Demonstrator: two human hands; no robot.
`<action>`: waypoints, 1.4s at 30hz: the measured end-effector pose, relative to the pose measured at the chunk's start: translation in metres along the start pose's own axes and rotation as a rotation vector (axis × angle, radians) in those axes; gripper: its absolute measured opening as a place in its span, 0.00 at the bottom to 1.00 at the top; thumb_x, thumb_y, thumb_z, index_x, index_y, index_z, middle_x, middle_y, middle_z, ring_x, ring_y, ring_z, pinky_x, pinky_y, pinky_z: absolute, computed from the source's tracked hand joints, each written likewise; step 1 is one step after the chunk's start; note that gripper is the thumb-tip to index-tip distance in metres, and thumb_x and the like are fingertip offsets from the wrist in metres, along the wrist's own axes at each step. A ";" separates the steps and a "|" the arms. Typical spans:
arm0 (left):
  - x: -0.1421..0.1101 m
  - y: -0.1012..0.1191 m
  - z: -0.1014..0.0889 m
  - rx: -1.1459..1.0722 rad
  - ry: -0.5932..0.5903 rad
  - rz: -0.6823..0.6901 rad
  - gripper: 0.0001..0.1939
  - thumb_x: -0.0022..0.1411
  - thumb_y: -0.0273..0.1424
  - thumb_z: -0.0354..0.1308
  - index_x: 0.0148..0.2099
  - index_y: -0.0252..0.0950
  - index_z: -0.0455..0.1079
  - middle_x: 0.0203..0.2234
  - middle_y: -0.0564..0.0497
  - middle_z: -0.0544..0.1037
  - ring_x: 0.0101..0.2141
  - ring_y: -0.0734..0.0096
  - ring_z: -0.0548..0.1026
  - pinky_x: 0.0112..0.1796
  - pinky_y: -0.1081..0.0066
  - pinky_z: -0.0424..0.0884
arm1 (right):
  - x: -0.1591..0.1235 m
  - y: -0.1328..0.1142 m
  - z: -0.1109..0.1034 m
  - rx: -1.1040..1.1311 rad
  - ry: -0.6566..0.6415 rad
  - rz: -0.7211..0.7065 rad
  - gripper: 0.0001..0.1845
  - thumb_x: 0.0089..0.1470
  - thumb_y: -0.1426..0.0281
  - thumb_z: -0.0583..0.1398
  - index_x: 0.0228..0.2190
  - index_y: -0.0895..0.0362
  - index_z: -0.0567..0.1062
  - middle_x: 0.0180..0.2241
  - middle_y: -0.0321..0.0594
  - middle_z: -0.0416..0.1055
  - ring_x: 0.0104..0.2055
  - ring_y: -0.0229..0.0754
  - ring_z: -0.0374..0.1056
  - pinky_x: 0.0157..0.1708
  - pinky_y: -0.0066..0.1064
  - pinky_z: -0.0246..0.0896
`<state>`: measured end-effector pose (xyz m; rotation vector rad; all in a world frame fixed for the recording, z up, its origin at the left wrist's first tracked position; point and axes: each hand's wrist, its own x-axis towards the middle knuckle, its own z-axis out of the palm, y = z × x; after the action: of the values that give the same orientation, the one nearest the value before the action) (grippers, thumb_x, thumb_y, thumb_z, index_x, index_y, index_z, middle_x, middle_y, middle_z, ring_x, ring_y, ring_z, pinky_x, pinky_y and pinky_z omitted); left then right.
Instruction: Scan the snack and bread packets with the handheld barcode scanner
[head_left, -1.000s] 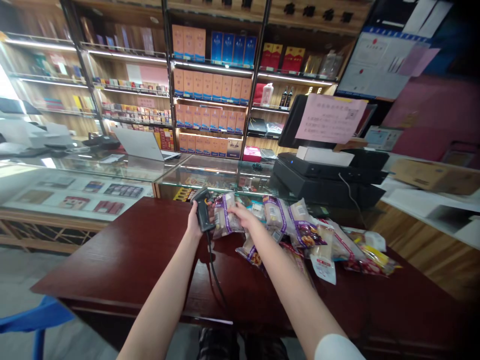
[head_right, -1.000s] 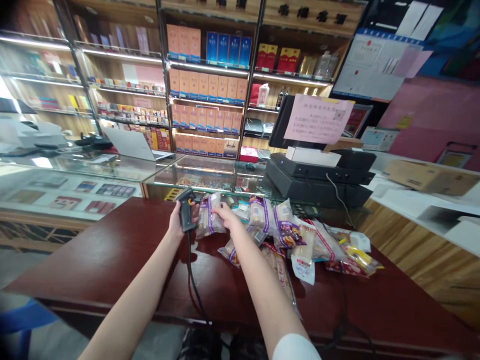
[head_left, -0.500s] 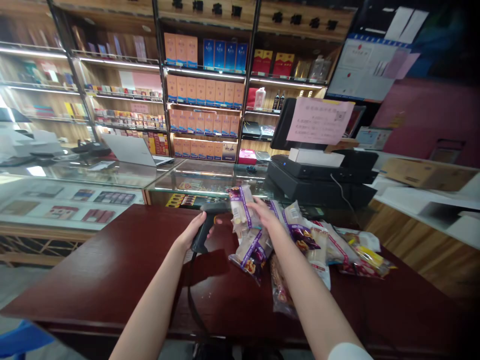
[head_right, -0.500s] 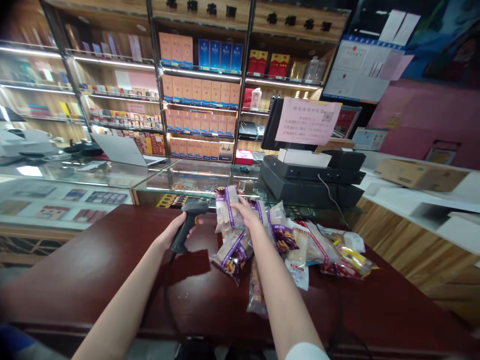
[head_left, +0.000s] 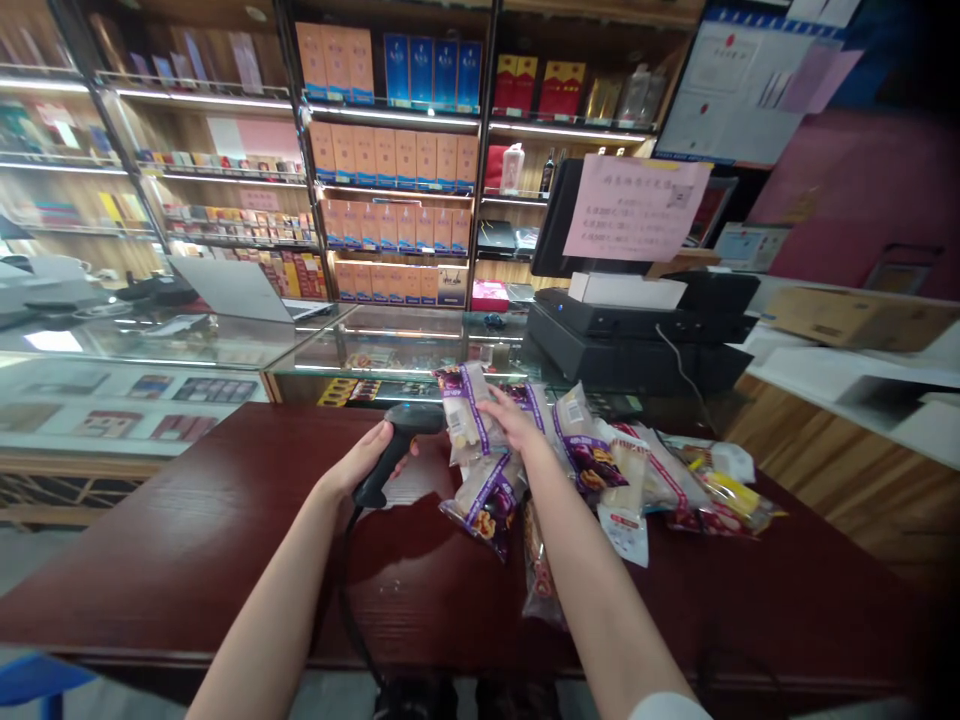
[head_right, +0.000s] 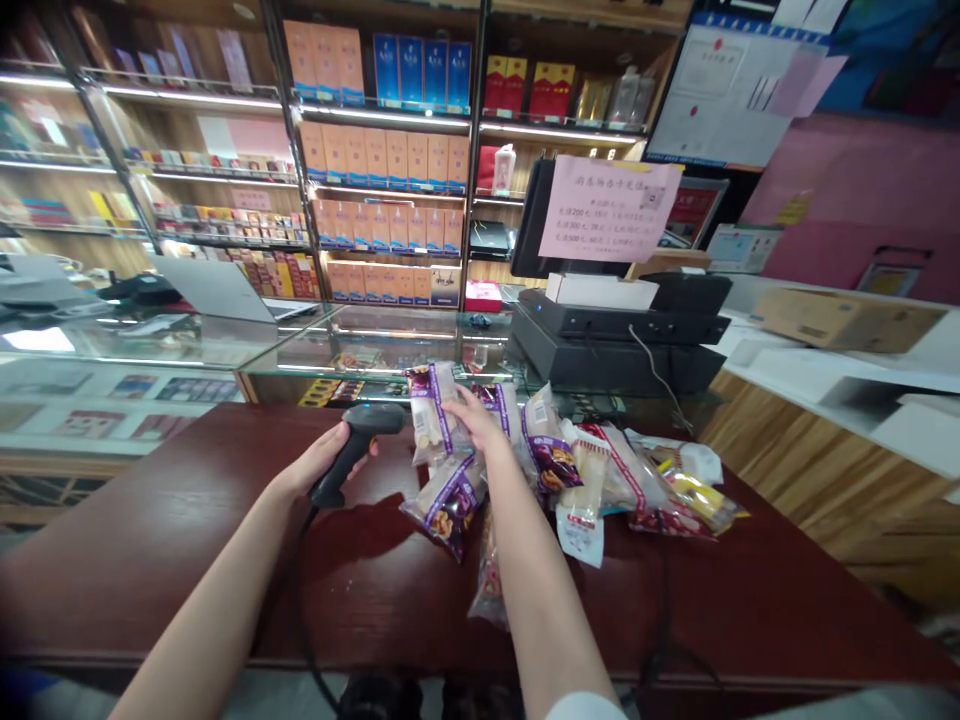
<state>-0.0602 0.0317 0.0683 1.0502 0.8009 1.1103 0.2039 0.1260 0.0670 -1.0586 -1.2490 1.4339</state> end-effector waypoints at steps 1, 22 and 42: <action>0.000 0.000 0.000 0.013 -0.012 0.009 0.24 0.54 0.48 0.66 0.41 0.32 0.70 0.22 0.48 0.74 0.18 0.72 0.70 0.19 0.73 0.64 | 0.000 0.000 0.000 0.000 -0.001 0.000 0.29 0.45 0.69 0.64 0.51 0.50 0.70 0.37 0.35 0.79 0.36 0.43 0.75 0.34 0.31 0.70; 0.007 -0.017 -0.007 -0.019 0.003 0.072 0.30 0.57 0.54 0.60 0.45 0.30 0.74 0.19 0.49 0.72 0.18 0.72 0.68 0.20 0.73 0.63 | 0.002 0.005 0.007 -0.008 0.074 -0.076 0.29 0.46 0.73 0.63 0.52 0.51 0.71 0.43 0.38 0.78 0.43 0.42 0.75 0.42 0.31 0.70; 0.024 -0.028 0.003 -0.287 0.356 0.107 0.26 0.70 0.45 0.45 0.41 0.27 0.75 0.22 0.48 0.74 0.20 0.76 0.71 0.21 0.79 0.65 | -0.058 -0.047 -0.067 -0.834 0.539 -0.109 0.32 0.55 0.65 0.59 0.59 0.61 0.60 0.52 0.56 0.71 0.55 0.56 0.69 0.56 0.44 0.61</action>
<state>-0.0424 0.0511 0.0426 0.6689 0.8395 1.4813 0.2855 0.0850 0.1082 -1.7428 -1.4751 0.4398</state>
